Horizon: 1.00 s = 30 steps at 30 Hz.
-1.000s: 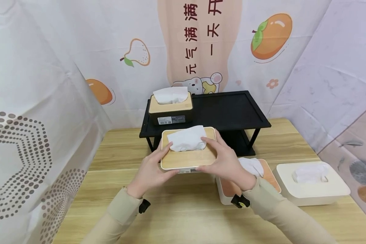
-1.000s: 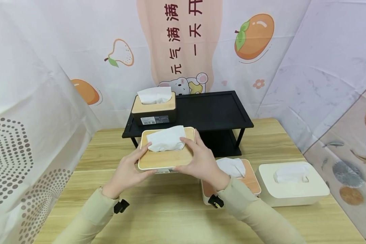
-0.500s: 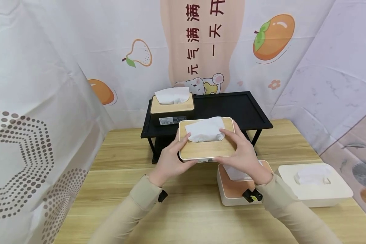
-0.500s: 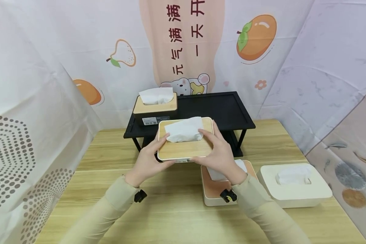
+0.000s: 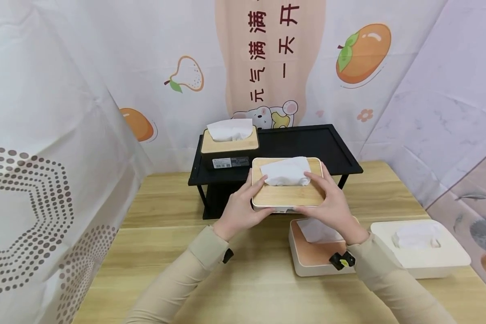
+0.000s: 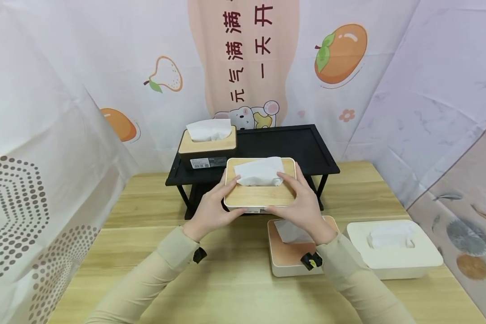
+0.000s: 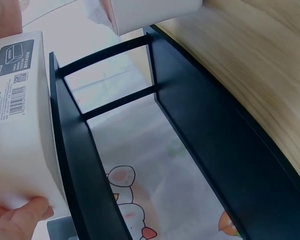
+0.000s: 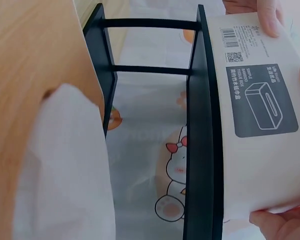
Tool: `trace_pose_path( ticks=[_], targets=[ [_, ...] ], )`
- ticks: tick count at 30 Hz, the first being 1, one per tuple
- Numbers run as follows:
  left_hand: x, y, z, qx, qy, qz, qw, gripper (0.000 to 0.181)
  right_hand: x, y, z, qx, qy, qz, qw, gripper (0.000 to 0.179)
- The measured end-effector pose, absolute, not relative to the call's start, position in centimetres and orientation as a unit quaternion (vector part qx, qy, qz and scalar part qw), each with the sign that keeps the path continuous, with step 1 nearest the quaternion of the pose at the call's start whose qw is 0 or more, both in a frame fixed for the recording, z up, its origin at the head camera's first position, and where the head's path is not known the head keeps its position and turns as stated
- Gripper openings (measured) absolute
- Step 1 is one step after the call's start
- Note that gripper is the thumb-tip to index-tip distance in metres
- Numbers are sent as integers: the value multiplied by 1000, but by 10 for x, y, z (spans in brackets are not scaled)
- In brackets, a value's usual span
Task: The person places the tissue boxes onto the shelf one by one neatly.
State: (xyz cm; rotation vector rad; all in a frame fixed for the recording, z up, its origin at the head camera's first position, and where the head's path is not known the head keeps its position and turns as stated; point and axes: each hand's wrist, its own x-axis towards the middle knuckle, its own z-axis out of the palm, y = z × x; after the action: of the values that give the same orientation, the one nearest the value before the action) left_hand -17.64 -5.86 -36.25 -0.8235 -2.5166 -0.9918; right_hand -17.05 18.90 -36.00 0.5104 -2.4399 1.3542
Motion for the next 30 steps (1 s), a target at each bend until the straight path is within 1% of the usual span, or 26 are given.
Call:
trace_pose_path(
  ticks=[5,21,30],
  targets=[
    [-180,-52,-363,-293,-880,-338,160,77,-175,194,-359,181,-846,475,162,79],
    [-192,-42,-354,-293,-887,-323,153,75,-189,203,-347,169,-870,440,148,77],
    [-200,-38,-345,-282,-896,-320,125,75,-199,206,-345,162,-868,447,143,75]
  ],
)
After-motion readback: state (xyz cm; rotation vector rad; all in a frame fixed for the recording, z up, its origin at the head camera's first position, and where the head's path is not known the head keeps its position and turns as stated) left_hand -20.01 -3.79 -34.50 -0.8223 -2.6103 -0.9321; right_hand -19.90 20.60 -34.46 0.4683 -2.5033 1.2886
